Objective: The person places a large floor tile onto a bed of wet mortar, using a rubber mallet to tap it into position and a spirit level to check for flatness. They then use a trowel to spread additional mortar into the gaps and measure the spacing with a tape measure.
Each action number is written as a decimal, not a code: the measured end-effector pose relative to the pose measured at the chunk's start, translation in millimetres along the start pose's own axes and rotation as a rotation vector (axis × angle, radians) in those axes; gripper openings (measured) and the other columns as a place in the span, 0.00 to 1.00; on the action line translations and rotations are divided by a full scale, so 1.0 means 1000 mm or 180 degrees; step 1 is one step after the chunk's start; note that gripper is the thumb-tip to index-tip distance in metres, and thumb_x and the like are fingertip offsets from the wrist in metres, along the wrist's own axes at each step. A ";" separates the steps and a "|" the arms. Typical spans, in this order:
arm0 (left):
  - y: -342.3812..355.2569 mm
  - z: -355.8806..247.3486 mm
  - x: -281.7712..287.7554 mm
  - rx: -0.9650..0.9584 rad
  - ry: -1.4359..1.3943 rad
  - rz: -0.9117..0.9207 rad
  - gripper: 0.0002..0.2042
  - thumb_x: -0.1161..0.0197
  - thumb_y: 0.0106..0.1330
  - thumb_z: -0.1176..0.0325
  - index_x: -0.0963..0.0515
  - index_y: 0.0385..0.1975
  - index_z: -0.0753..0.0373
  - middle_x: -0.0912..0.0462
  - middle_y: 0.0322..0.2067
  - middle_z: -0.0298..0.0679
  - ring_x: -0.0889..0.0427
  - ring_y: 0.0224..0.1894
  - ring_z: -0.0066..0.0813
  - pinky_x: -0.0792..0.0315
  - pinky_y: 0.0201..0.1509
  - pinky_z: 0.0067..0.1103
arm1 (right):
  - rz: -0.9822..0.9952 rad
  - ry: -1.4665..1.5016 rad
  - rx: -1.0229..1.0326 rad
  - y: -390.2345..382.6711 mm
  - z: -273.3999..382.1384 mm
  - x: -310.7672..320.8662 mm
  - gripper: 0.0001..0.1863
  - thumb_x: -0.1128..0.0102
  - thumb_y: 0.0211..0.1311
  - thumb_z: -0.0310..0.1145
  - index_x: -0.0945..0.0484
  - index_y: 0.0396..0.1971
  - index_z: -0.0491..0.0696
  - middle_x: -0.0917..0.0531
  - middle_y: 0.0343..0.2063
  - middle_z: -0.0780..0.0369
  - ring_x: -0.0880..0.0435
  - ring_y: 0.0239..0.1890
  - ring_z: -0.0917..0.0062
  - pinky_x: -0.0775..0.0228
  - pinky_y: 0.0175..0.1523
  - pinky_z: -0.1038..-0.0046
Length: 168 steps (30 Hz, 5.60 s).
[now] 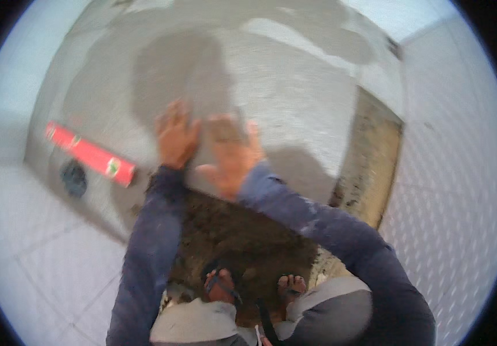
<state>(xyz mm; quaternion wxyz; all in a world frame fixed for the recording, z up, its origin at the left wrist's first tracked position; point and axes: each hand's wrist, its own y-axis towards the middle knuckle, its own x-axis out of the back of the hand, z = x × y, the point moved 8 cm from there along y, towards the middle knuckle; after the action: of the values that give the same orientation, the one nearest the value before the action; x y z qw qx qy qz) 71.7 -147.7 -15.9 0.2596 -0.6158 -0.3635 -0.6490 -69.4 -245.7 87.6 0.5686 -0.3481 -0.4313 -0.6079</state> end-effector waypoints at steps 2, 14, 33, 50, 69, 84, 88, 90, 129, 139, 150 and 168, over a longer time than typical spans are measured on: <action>-0.004 -0.015 0.006 -0.0290 0.0183 -0.0057 0.30 0.53 0.74 0.52 0.43 0.73 0.56 0.40 0.72 0.46 0.44 0.75 0.44 0.54 0.76 0.47 | -0.0368 -0.0157 0.0044 0.002 -0.001 0.008 0.43 0.50 0.67 0.57 0.48 0.74 0.46 0.48 0.75 0.55 0.55 0.78 0.62 0.66 0.74 0.39; 0.020 -0.021 -0.002 0.0233 0.0294 0.0202 0.32 0.52 0.72 0.53 0.43 0.72 0.63 0.41 0.72 0.48 0.46 0.76 0.46 0.57 0.77 0.45 | -0.0353 -0.0480 -0.0288 0.034 -0.093 -0.002 0.47 0.54 0.67 0.63 0.49 0.74 0.45 0.49 0.76 0.54 0.56 0.78 0.61 0.65 0.76 0.45; 0.051 -0.061 -0.001 -0.0135 -0.0431 0.0011 0.32 0.53 0.72 0.51 0.43 0.73 0.60 0.42 0.73 0.44 0.47 0.76 0.43 0.58 0.77 0.47 | 0.0031 -0.0713 -0.1568 -0.003 -0.258 0.012 0.42 0.66 0.73 0.62 0.50 0.74 0.46 0.51 0.75 0.53 0.58 0.78 0.61 0.68 0.78 0.46; -0.484 -0.078 0.138 0.1978 -0.1954 0.0619 0.13 0.37 0.65 0.70 0.19 0.49 0.58 0.16 0.48 0.45 0.22 0.56 0.49 0.32 0.63 0.41 | -0.0423 -0.1297 -0.0745 -0.136 -0.234 -0.029 0.34 0.53 0.71 0.57 0.44 0.74 0.65 0.42 0.74 0.59 0.46 0.76 0.62 0.62 0.75 0.44; -0.539 -0.025 0.146 0.1654 -0.2372 0.1003 0.19 0.36 0.62 0.66 0.24 0.53 0.63 0.24 0.43 0.50 0.24 0.45 0.52 0.31 0.51 0.37 | -0.1260 0.1730 -0.0783 -0.218 -0.078 0.024 0.12 0.37 0.61 0.31 0.21 0.44 0.44 0.18 0.38 0.50 0.18 0.39 0.58 0.26 0.46 0.60; -0.062 -0.089 0.038 0.0129 -0.0560 0.0001 0.27 0.55 0.75 0.49 0.35 0.69 0.55 0.39 0.71 0.41 0.46 0.75 0.41 0.56 0.78 0.46 | -0.0897 0.2317 -0.1898 -0.208 -0.082 0.036 0.14 0.50 0.76 0.41 0.27 0.44 0.45 0.28 0.24 0.68 0.31 0.27 0.84 0.34 0.31 0.76; -0.056 -0.064 -0.001 0.0064 -0.0486 -0.0090 0.30 0.61 0.76 0.44 0.45 0.74 0.51 0.45 0.74 0.36 0.51 0.77 0.36 0.60 0.78 0.48 | -0.1024 0.1473 -0.1314 -0.209 -0.109 0.045 0.13 0.51 0.75 0.40 0.28 0.44 0.45 0.25 0.17 0.57 0.23 0.19 0.64 0.31 0.27 0.66; -0.059 -0.064 -0.003 -0.0009 -0.0566 -0.0216 0.31 0.62 0.75 0.43 0.46 0.74 0.51 0.44 0.74 0.36 0.50 0.77 0.36 0.60 0.78 0.47 | -0.0545 0.0839 -0.1257 -0.203 -0.115 0.030 0.14 0.48 0.73 0.41 0.28 0.45 0.44 0.22 0.19 0.50 0.17 0.21 0.55 0.29 0.27 0.61; -0.061 -0.043 0.005 0.0095 -0.0854 -0.0122 0.29 0.53 0.74 0.51 0.39 0.71 0.61 0.40 0.72 0.46 0.46 0.75 0.44 0.58 0.78 0.44 | 0.0404 0.0501 -0.0994 -0.183 -0.092 -0.011 0.21 0.48 0.68 0.51 0.30 0.45 0.48 0.18 0.19 0.48 0.17 0.24 0.45 0.27 0.30 0.49; -0.072 -0.002 0.001 0.1135 -0.0449 -0.0220 0.36 0.55 0.73 0.44 0.46 0.73 0.64 0.47 0.74 0.48 0.52 0.77 0.43 0.61 0.78 0.47 | 0.0017 0.1267 -0.1181 -0.193 -0.091 0.005 0.17 0.42 0.66 0.48 0.27 0.41 0.48 0.20 0.17 0.49 0.18 0.22 0.47 0.28 0.28 0.51; -0.071 0.000 -0.001 0.1209 -0.0570 -0.0133 0.37 0.59 0.74 0.44 0.49 0.74 0.66 0.50 0.75 0.47 0.56 0.78 0.41 0.66 0.78 0.47 | 0.0362 0.0271 -0.0724 -0.162 -0.078 -0.017 0.20 0.44 0.67 0.49 0.28 0.45 0.47 0.18 0.18 0.52 0.17 0.22 0.51 0.26 0.29 0.52; -0.005 -0.241 -0.009 -0.0930 -0.0279 0.0436 0.32 0.55 0.74 0.45 0.46 0.74 0.49 0.46 0.74 0.39 0.51 0.77 0.39 0.61 0.76 0.55 | -0.0475 0.0584 -0.2703 -0.246 -0.190 0.053 0.17 0.45 0.71 0.46 0.30 0.42 0.45 0.25 0.16 0.51 0.20 0.19 0.51 0.29 0.27 0.58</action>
<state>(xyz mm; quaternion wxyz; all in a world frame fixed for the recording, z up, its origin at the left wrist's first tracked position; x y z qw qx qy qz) -78.4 -336.9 -20.3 0.1948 -0.6981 -0.2334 -0.6482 -306.4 -445.5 31.6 0.3657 -0.4633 -0.1149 -0.7990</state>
